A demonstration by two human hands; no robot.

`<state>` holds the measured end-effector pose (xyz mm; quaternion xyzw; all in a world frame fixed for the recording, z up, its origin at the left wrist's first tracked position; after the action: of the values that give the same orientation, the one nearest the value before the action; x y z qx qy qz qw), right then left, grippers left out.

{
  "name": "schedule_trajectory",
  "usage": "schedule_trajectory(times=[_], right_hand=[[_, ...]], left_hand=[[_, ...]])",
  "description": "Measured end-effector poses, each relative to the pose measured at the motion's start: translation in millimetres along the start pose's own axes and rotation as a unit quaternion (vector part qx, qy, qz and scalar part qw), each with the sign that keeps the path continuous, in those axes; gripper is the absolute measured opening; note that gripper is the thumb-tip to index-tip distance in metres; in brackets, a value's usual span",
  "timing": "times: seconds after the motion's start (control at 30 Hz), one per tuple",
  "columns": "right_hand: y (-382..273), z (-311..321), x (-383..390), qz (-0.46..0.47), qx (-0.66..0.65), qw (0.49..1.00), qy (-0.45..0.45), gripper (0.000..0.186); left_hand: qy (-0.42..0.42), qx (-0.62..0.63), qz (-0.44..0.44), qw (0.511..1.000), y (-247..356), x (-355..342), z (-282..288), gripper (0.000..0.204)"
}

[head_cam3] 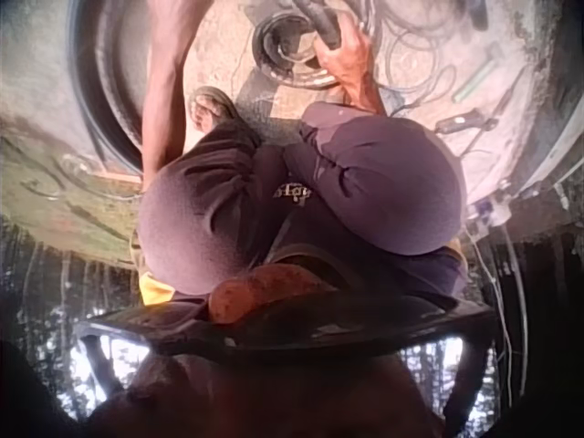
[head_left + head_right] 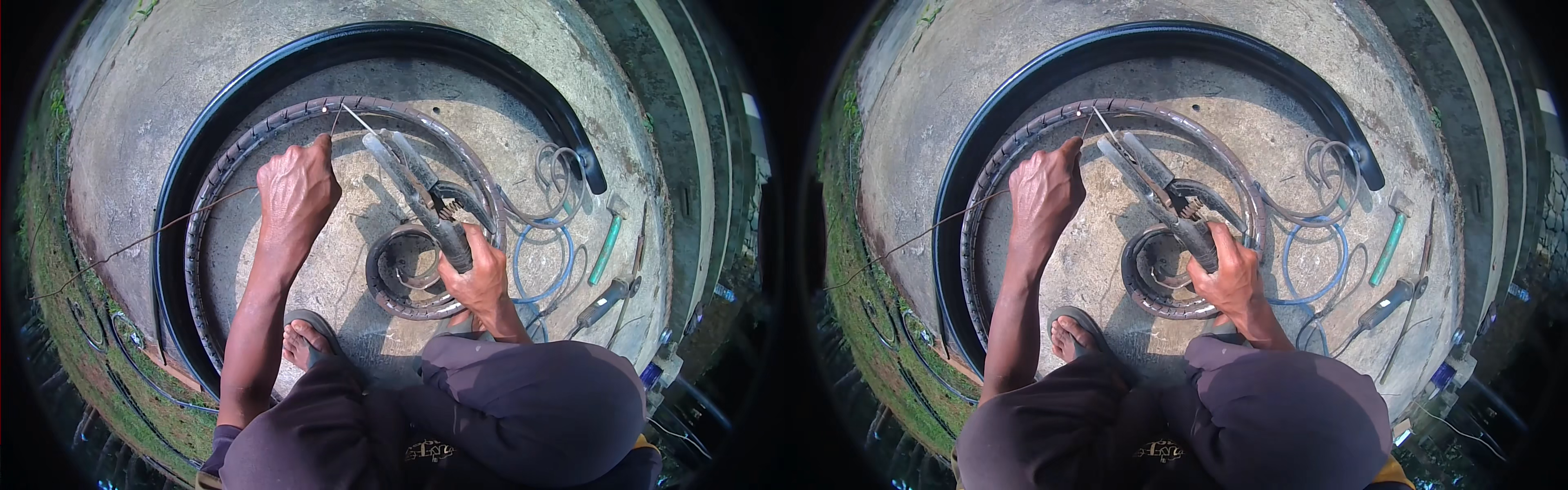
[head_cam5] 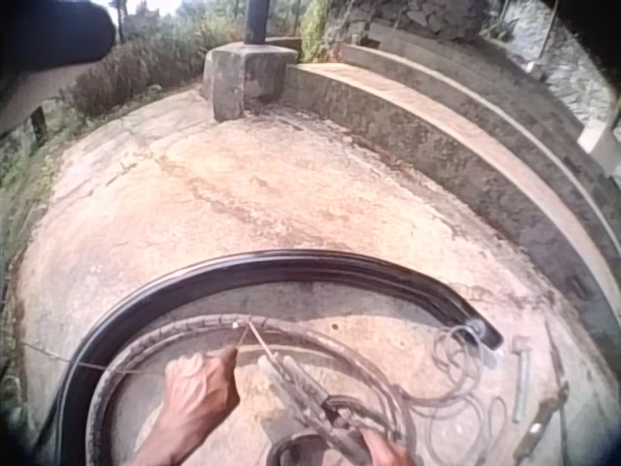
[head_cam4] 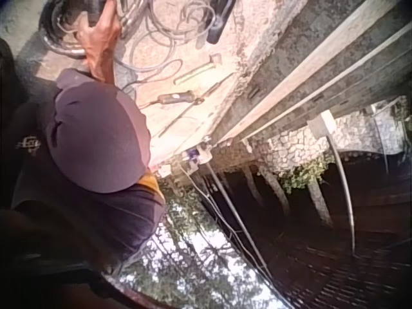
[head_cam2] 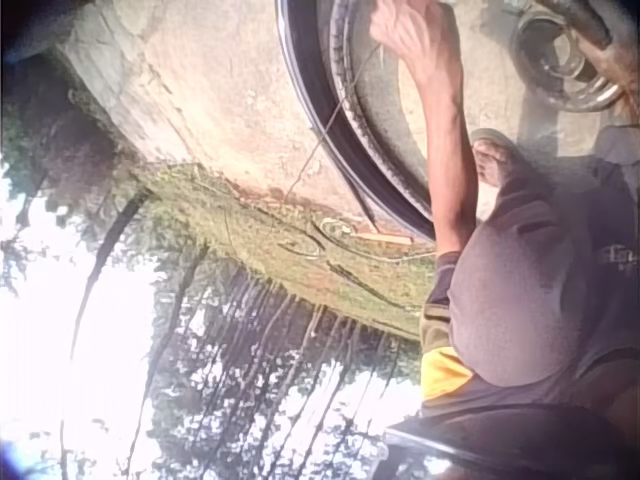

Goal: The person welds metal rods together to form a curved frame by applying a welding electrode to the joints.

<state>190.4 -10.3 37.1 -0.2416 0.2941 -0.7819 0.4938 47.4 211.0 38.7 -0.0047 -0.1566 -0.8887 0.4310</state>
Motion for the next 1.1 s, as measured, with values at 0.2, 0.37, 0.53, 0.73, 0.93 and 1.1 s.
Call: schedule_trajectory(times=[0.2,0.37,0.53,0.73,0.93,1.1], right_hand=[[-1.4,0.0,-1.9,0.000,-0.002,1.000,-0.008,0.046],[0.2,-0.5,-2.1,0.002,-0.007,1.000,-0.005,0.046],[-3.2,-0.4,-3.3,0.004,-0.003,1.000,-0.009,0.047],[-0.1,-3.1,-3.1,-0.001,-0.010,1.000,-0.019,0.045],[-0.2,-3.3,-4.2,-0.003,-0.008,1.000,-0.028,0.046],[1.0,-3.2,-4.6,-0.004,-0.005,1.000,-0.027,0.047]], left_hand=[[-0.001,0.004,0.003,1.000,-1.7,-0.5,1.0,0.028],[-0.014,0.001,0.009,1.000,-3.4,-0.5,-2.5,0.027],[0.002,0.013,0.002,1.000,-3.9,0.7,-1.8,0.025],[-0.015,0.031,0.001,0.999,0.1,-0.3,1.8,0.014],[-0.009,0.024,-0.008,1.000,-1.9,0.5,-1.1,0.023],[0.009,0.009,-0.017,1.000,-0.9,-1.5,-3.0,0.020]])
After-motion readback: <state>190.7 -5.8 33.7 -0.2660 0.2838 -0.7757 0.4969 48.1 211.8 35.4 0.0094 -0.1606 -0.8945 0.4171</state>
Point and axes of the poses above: each hand's wrist, its own x-axis away from the middle knuckle, its own z-axis out of the back of the hand, y = z × x, the point moved 8 cm from there along -x, towards the middle knuckle, and after that the axes turned 5 degrees about -y, right-handed, at the moved point
